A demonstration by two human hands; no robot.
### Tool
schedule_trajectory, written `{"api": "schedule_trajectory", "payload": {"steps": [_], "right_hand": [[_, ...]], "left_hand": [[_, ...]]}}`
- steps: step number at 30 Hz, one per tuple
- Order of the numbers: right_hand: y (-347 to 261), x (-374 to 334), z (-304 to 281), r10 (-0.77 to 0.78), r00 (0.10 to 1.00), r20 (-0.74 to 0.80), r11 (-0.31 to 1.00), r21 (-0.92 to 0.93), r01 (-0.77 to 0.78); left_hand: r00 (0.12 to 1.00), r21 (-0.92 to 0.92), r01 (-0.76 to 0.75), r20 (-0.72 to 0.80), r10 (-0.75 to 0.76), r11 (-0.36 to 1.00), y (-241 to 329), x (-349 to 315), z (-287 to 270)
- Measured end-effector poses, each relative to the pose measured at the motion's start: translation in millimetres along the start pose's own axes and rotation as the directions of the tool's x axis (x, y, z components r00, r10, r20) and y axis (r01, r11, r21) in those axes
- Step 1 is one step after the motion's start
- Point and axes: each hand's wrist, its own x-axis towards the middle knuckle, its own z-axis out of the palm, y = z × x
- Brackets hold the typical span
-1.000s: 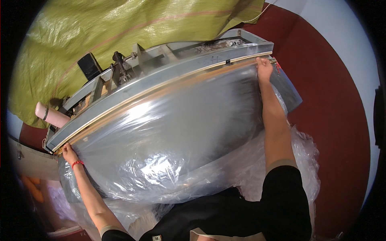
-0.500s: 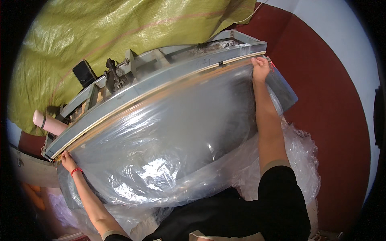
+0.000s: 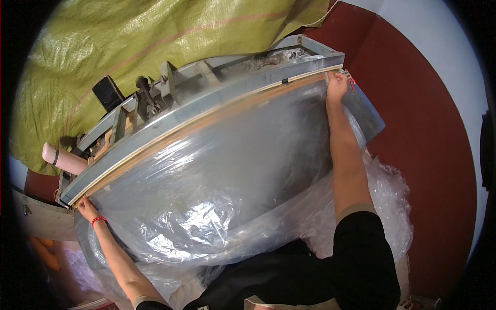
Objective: Aligning and sealing large sheets of plastic film using an industrial heat sealer.
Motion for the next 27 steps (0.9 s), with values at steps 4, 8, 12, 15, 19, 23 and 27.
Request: {"api": "schedule_trajectory", "payload": {"steps": [4, 8, 12, 15, 19, 23, 27], "right_hand": [[5.8, 4.1, -2.3, 0.065, 0.996, -0.059, 0.996, -0.052, -0.068], [11.6, 6.8, -1.4, 0.089, 0.99, -0.106, 0.972, -0.21, -0.11], [-5.7, 5.7, -2.6, 0.146, 0.979, -0.143, 0.963, -0.205, -0.174], [-42.3, 6.4, -10.5, 0.421, 0.886, 0.197, 0.893, -0.263, -0.366], [-97.1, 6.1, -40.4, 0.213, 0.774, 0.596, 0.935, -0.354, 0.015], [-118.5, 8.3, -86.8, 0.0, 0.812, 0.584, 0.931, -0.296, 0.213], [-125.6, 16.6, -144.6, -0.013, 0.945, 0.326, 0.872, -0.459, 0.171]], "left_hand": [[0.992, 0.046, 0.126, -0.032, -0.124, 0.991, 10.7, -2.9, -3.5], [0.987, 0.045, 0.149, -0.07, -0.146, 0.988, 21.9, -9.9, -0.6], [0.909, 0.191, -0.007, -0.408, 0.086, 0.982, 28.2, -16.1, -4.6], [0.978, 0.682, -0.198, 0.09, 0.187, 0.704, 33.5, -20.8, -21.8], [0.83, 0.692, -0.557, 0.48, 0.284, 0.458, 52.0, -35.6, -38.6], [0.89, 0.503, -0.354, 0.439, 0.119, 0.789, 93.1, -69.2, -28.1], [0.897, 0.338, -0.212, 0.439, 0.045, 0.917, 151.3, -109.4, -19.4]]}}
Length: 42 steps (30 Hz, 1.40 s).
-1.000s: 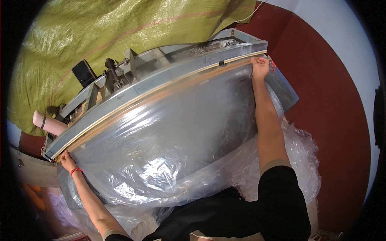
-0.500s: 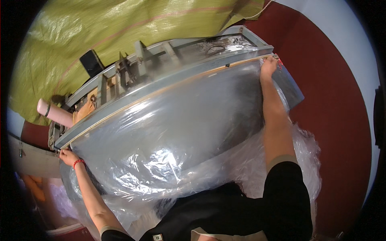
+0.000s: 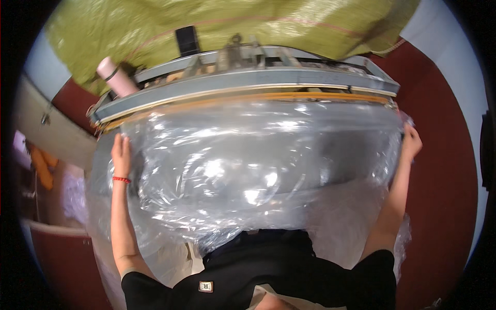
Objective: Aligning and sealing large sheets of plastic film using an industrial heat sealer.
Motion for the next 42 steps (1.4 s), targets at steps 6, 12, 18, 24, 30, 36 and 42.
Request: {"api": "schedule_trajectory", "payload": {"steps": [6, 12, 18, 24, 30, 36, 42], "right_hand": [[-137.2, -44.3, 6.4, -0.403, 0.904, -0.14, 0.915, -0.063, 0.398], [-365.4, -196.6, 82.3, -0.823, 0.468, 0.323, 0.519, 0.761, 0.388], [-444.4, -297.2, 128.0, -0.871, 0.24, 0.429, 0.389, 0.9, -0.198], [-305.4, -217.1, 152.8, -0.591, 0.31, 0.745, 0.675, 0.667, -0.315], [-34.8, -38.0, 55.0, 0.105, 0.863, 0.494, 0.944, 0.224, -0.243], [174.2, 57.8, -133.3, 0.392, 0.919, 0.032, 0.92, -0.003, -0.392], [152.5, 38.0, -105.7, 0.356, 0.935, 0.003, 0.932, -0.073, -0.355]], "left_hand": [[0.986, -0.127, -0.081, 0.134, 0.098, 0.989, 64.6, -56.0, -24.6], [0.968, -0.137, -0.149, 0.182, 0.172, 0.979, 101.3, -82.8, -51.1], [0.923, 0.043, -0.313, 0.249, 0.293, 0.949, 107.2, -95.2, -83.9], [0.754, 0.126, -0.034, 0.655, -0.058, 0.991, 65.4, -128.2, -98.8], [0.481, 0.084, 0.061, 0.871, -0.103, 0.995, -12.6, -190.0, -68.0], [0.65, 0.391, 0.124, 0.663, -0.373, 0.912, -83.2, -119.1, -151.9], [0.745, 0.67, 0.018, -0.504, 0.438, 0.742, -60.0, 25.4, -190.8]]}}
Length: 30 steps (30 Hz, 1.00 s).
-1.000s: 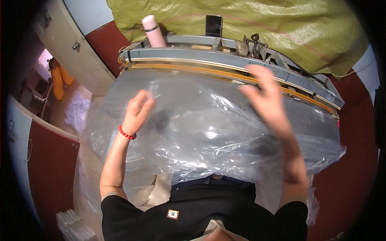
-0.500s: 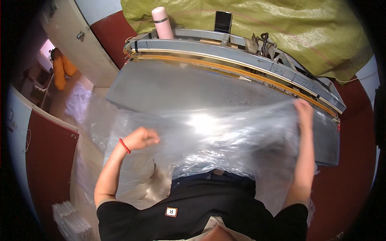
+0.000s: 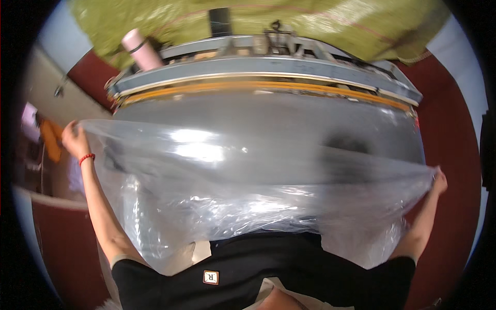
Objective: Aligning and sealing large sheets of plastic film using an industrial heat sealer.
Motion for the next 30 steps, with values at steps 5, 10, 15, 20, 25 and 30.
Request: {"api": "schedule_trajectory", "payload": {"steps": [5, 10, 15, 20, 25, 30], "right_hand": [[-53.1, -37.1, 57.8, 0.123, 0.992, -0.007, 0.967, -0.224, -0.121], [-70.3, -53.6, 81.3, 0.143, 0.985, -0.093, 0.786, -0.595, -0.17], [-71.3, -59.4, 90.1, 0.034, 0.979, -0.203, 0.744, -0.649, -0.161], [-69.1, -52.4, 96.9, -0.057, 0.994, -0.098, 0.678, -0.734, -0.034], [-67.3, -49.8, 101.1, -0.023, 0.998, -0.05, 0.708, -0.706, -0.019], [-67.0, -48.3, 100.3, 0.01, 0.998, -0.054, 0.728, -0.685, -0.044]], "left_hand": [[0.528, 0.211, 0.125, 0.813, -0.245, 0.969, 18.4, -52.0, 102.2], [0.654, 0.086, 0.047, 0.75, -0.096, 0.995, -30.3, -111.5, 136.3], [0.633, 0.265, 0.067, 0.734, -0.247, 0.962, -64.1, -99.3, 131.3], [0.922, 0.204, 0.043, 0.369, -0.117, 0.978, 67.3, -75.6, 106.2], [0.438, -0.578, 0.744, 0.801, 0.409, 0.335, 342.9, -128.8, 18.0], [-0.182, -0.245, 0.946, 0.136, 0.974, 0.211, 538.9, -227.7, -100.9]]}}
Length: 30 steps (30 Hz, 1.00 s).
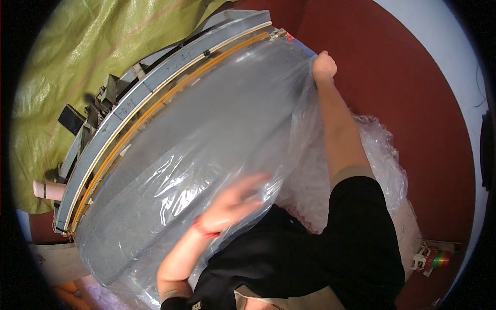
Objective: Aligning and sealing large sheets of plastic film using an industrial heat sealer.
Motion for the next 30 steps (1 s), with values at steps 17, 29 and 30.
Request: {"api": "schedule_trajectory", "payload": {"steps": [17, 29, 30], "right_hand": [[-2.5, -10.8, -17.6, -0.034, 0.999, 0.034, 0.997, -0.065, 0.036], [6.5, 4.0, 2.8, -0.063, 0.991, 0.116, 0.997, -0.035, 0.068], [6.2, 1.9, 1.0, -0.082, 0.989, 0.122, 0.995, -0.048, 0.089]], "left_hand": [[0.504, -0.164, -0.863, -0.35, 0.79, 0.478, 75.2, -204.9, -24.7], [-0.627, 0.413, -0.052, -0.722, 0.292, 0.909, 118.1, -518.7, -78.3], [-0.656, 0.339, 0.134, -0.674, 0.34, 0.931, 136.0, -504.7, -88.2]]}}
